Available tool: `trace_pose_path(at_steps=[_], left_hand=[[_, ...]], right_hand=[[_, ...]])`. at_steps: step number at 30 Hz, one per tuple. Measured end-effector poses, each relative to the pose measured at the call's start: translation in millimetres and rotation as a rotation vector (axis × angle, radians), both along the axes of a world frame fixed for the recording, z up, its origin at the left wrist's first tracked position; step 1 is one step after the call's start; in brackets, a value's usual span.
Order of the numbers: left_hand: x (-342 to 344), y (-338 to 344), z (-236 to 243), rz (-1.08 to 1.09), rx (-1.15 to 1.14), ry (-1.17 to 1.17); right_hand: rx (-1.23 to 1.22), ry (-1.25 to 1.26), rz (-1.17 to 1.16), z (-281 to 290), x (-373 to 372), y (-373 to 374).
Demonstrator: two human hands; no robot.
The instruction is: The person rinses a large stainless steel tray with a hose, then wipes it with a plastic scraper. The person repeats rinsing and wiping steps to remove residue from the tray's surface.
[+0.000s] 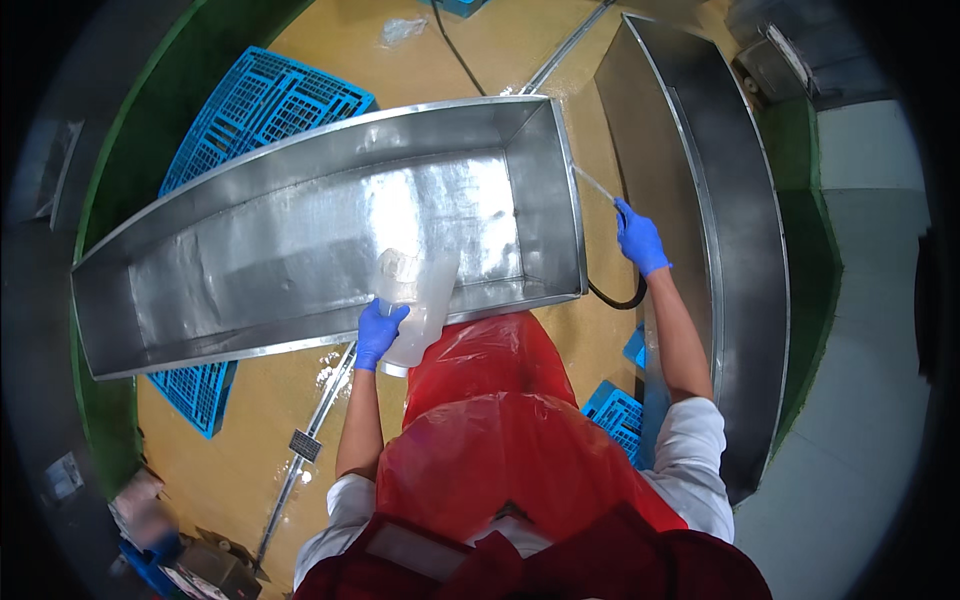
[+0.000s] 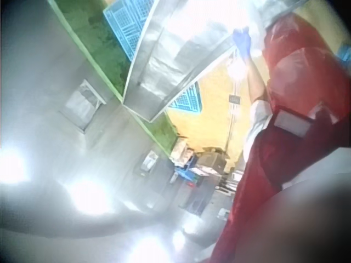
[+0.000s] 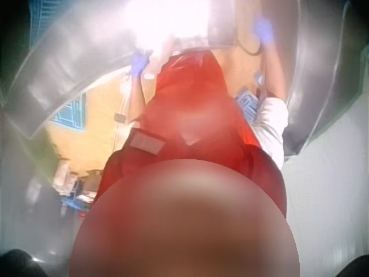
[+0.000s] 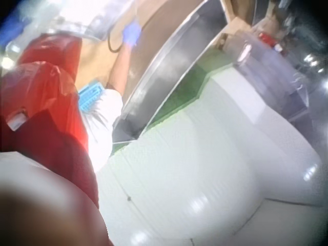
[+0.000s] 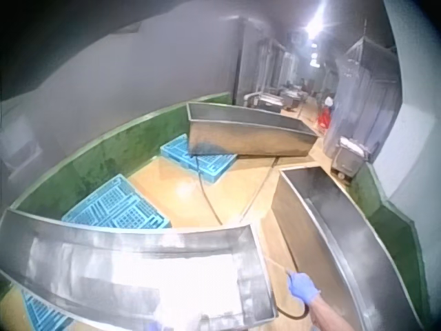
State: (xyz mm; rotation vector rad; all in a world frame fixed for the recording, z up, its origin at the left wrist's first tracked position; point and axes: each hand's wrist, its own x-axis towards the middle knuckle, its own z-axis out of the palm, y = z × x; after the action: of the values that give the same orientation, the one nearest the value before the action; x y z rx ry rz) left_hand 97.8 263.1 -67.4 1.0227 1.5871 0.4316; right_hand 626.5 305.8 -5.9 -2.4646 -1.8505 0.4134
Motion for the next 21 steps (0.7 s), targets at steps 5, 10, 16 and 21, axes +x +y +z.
trace_pose_path(at_steps=[5, 10, 16, 21], left_hand=[[-76.3, -41.3, -0.4, 0.094, 0.033, 0.011], [-150.1, -74.2, 3.2, 0.187, 0.071, 0.047], [-188.0, -93.3, 3.5, 0.366, 0.100, 0.061], [-180.1, -106.0, -4.3, 0.477, 0.069, -0.009]], right_hand=[[-0.073, -0.106, 0.089, 10.9, -43.5, 47.8], [-0.119, -0.138, 0.189, 27.0, -101.2, 97.1], [-0.184, -0.112, 0.200, 25.2, -106.8, 140.1], [-0.172, -0.030, 0.093, 32.6, -103.3, 141.0]])
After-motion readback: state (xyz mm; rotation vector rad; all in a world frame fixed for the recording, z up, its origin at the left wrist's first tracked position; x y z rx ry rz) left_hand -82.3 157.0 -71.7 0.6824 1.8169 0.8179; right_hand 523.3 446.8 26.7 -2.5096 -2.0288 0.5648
